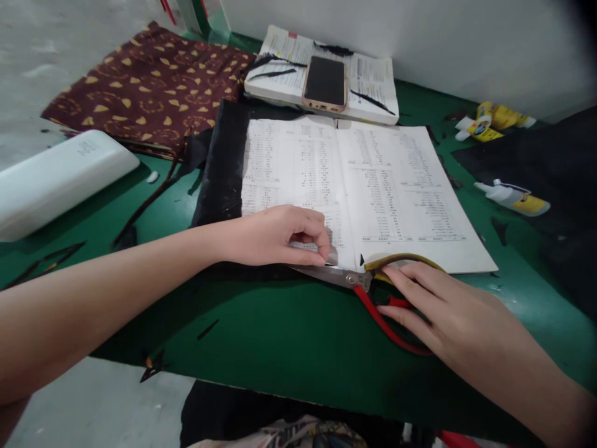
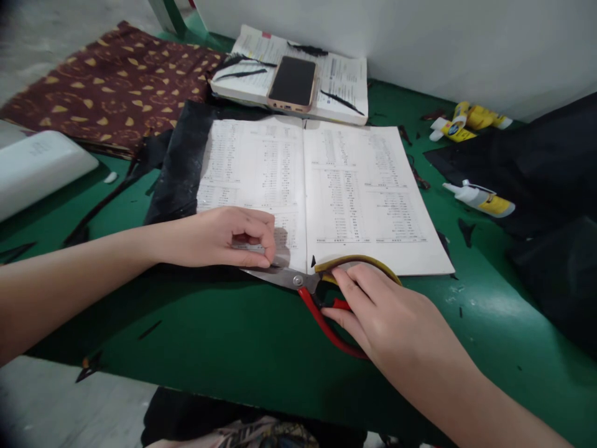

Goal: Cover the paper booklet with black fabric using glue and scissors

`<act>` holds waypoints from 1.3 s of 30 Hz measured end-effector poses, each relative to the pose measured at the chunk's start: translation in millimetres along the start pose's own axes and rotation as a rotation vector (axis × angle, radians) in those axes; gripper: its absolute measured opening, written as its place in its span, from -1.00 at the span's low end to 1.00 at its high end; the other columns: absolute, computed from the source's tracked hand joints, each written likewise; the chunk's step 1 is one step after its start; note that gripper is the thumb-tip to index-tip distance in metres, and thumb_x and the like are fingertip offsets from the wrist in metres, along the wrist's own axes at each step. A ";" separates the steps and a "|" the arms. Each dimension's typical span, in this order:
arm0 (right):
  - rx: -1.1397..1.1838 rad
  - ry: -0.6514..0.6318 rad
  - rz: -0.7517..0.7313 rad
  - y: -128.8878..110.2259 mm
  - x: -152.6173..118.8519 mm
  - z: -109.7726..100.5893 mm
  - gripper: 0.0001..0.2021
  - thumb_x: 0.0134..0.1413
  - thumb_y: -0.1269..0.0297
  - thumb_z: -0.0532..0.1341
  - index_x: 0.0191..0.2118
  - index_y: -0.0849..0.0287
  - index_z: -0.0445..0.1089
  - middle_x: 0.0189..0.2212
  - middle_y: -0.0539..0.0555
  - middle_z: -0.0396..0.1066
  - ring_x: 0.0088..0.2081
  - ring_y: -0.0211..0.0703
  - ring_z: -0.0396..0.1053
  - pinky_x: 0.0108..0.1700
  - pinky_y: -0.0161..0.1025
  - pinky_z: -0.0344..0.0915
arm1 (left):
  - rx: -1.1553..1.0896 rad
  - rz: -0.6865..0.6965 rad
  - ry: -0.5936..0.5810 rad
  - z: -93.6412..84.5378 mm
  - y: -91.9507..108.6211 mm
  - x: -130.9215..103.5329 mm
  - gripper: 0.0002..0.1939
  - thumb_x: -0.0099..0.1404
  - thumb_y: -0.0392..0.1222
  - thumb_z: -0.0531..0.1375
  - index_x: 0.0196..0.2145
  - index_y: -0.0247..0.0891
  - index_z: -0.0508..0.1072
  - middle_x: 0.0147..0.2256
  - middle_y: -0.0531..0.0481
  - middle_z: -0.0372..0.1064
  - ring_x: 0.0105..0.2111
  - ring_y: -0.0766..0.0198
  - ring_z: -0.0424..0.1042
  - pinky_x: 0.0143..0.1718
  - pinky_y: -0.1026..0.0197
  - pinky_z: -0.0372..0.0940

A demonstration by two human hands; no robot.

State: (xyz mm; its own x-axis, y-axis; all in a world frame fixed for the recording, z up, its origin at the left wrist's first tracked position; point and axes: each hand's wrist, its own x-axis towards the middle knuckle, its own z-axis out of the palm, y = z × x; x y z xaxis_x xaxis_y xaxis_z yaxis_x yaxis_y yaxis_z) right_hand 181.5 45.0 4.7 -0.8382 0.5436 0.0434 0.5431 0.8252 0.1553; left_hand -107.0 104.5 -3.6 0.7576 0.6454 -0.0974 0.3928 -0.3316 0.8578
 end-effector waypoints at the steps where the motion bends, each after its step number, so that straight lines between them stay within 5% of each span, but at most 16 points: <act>1: -0.004 0.006 0.000 -0.2 0.5 -0.2 -0.64 0.35 0.38 -0.09 -0.07 0.36 0.43 -0.14 0.25 0.46 -0.04 0.02 0.41 -0.19 -0.11 0.48 | -0.002 -0.003 -0.002 0.2 -0.1 0.1 -0.90 0.31 -0.20 0.20 -0.29 -0.22 0.51 -0.31 0.05 0.33 -0.39 0.41 0.27 -0.37 0.36 0.14; 7: -0.023 0.062 -0.034 -0.5 5.5 -5.9 -0.57 0.36 0.41 -0.14 -0.23 0.29 0.48 -0.22 0.22 0.51 -0.13 -0.02 0.46 -0.22 -0.14 0.48 | -0.016 -0.001 0.003 0.0 0.0 -1.2 -0.91 0.30 -0.22 0.20 -0.30 -0.23 0.52 -0.32 0.05 0.33 -0.36 0.42 0.27 -0.34 0.37 0.16; 14: 0.118 0.077 0.122 5.1 -0.7 -3.0 -0.66 0.32 0.16 0.03 -0.02 0.28 0.39 -0.17 0.20 0.49 -0.21 -0.04 0.49 -0.33 -0.17 0.43 | -0.295 -0.062 0.126 -5.4 -3.4 -0.4 -0.93 0.29 -0.25 0.18 -0.34 -0.29 0.43 -0.42 0.09 0.30 -0.44 0.45 0.25 -0.39 0.36 0.18; 20: 0.172 0.072 0.180 14.0 -4.1 -7.8 -0.71 0.23 0.13 0.13 -0.05 0.19 0.37 -0.15 0.15 0.47 -0.24 -0.06 0.50 -0.35 -0.20 0.40 | -0.379 -0.068 0.209 -6.7 -6.2 0.4 -0.96 0.29 -0.31 0.17 -0.35 -0.30 0.41 -0.41 0.09 0.33 -0.42 0.47 0.28 -0.38 0.38 0.20; 31: 0.066 0.341 0.402 45.5 -2.5 4.3 -0.71 0.17 0.08 0.16 -0.09 0.13 0.40 -0.16 0.06 0.50 -0.24 -0.17 0.48 -0.26 -0.31 0.36 | -0.607 -0.083 0.399 -1.3 -14.8 1.2 -0.92 0.36 -0.24 0.11 -0.32 -0.23 0.35 -0.52 0.13 0.19 -0.51 0.46 0.20 -0.44 0.37 0.17; 35: 0.093 0.358 0.550 62.3 -1.4 18.3 -0.69 0.12 0.10 0.20 -0.09 0.15 0.43 -0.16 0.04 0.51 -0.21 -0.18 0.47 -0.28 -0.33 0.33 | -0.297 -0.093 0.516 -8.7 -1.6 -3.7 -0.94 0.33 -0.22 0.14 -0.31 -0.23 0.37 -0.51 0.10 0.31 -0.50 0.41 0.32 -0.42 0.33 0.24; 39: 0.086 0.336 0.675 89.7 -8.3 31.8 -0.67 0.04 0.05 0.21 -0.12 0.11 0.47 -0.20 0.02 0.51 -0.23 -0.17 0.46 -0.31 -0.32 0.29 | 0.176 -0.126 0.804 -29.8 14.9 -16.1 -0.91 0.29 -0.16 0.20 -0.32 -0.22 0.44 -0.52 0.10 0.38 -0.53 0.40 0.39 -0.42 0.32 0.28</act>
State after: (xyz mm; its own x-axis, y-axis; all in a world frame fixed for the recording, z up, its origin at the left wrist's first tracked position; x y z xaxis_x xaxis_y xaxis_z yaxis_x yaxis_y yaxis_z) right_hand 238.7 119.4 -13.1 -0.2843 0.8701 0.4027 0.9340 0.3461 -0.0885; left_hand -128.9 109.7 25.7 0.1256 0.9575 0.2597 0.5759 -0.2835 0.7668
